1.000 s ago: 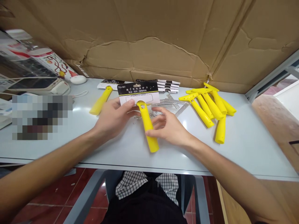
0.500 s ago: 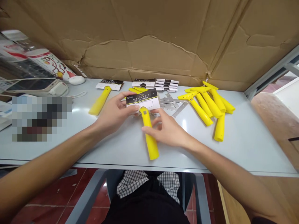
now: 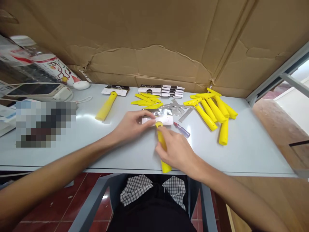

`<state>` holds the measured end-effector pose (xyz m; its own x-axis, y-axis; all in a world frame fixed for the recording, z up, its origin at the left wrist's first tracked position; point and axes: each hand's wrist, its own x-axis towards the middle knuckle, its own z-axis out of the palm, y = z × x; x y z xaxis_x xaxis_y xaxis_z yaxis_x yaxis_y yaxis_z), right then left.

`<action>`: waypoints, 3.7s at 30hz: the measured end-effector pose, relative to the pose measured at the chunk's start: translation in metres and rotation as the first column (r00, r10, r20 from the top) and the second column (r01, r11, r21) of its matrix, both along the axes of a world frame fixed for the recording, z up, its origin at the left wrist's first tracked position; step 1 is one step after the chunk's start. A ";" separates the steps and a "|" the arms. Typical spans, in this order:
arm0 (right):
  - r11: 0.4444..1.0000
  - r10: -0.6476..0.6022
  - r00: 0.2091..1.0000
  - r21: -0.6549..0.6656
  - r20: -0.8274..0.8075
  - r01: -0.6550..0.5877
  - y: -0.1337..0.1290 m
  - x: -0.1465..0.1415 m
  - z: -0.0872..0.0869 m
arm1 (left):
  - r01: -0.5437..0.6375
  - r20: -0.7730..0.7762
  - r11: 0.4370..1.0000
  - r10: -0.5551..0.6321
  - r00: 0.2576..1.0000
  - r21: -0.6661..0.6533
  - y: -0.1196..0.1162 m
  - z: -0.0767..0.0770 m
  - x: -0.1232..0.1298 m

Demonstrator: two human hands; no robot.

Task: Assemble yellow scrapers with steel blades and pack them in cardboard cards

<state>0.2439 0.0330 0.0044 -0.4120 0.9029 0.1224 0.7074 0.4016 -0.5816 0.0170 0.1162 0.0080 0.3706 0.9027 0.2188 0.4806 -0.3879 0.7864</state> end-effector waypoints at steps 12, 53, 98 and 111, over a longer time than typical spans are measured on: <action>0.925 -0.298 0.846 0.351 0.442 0.143 0.021 0.062 -0.013 | 0.005 0.061 0.982 0.007 0.998 -0.191 -0.014 0.002 0.018; 0.865 -0.446 0.800 0.424 0.401 0.270 0.012 0.097 -0.016 | 0.196 -0.637 0.954 -0.007 0.771 0.225 0.008 -0.001 0.044; 0.978 -0.095 0.894 0.208 0.437 0.002 -0.020 0.049 -0.010 | 0.126 -0.567 0.952 0.058 0.821 0.280 -0.094 -0.050 0.007; 0.916 -0.401 0.784 0.203 0.474 0.346 0.004 -0.014 0.021 | 0.136 -0.558 0.948 0.050 0.828 0.286 -0.095 -0.047 0.009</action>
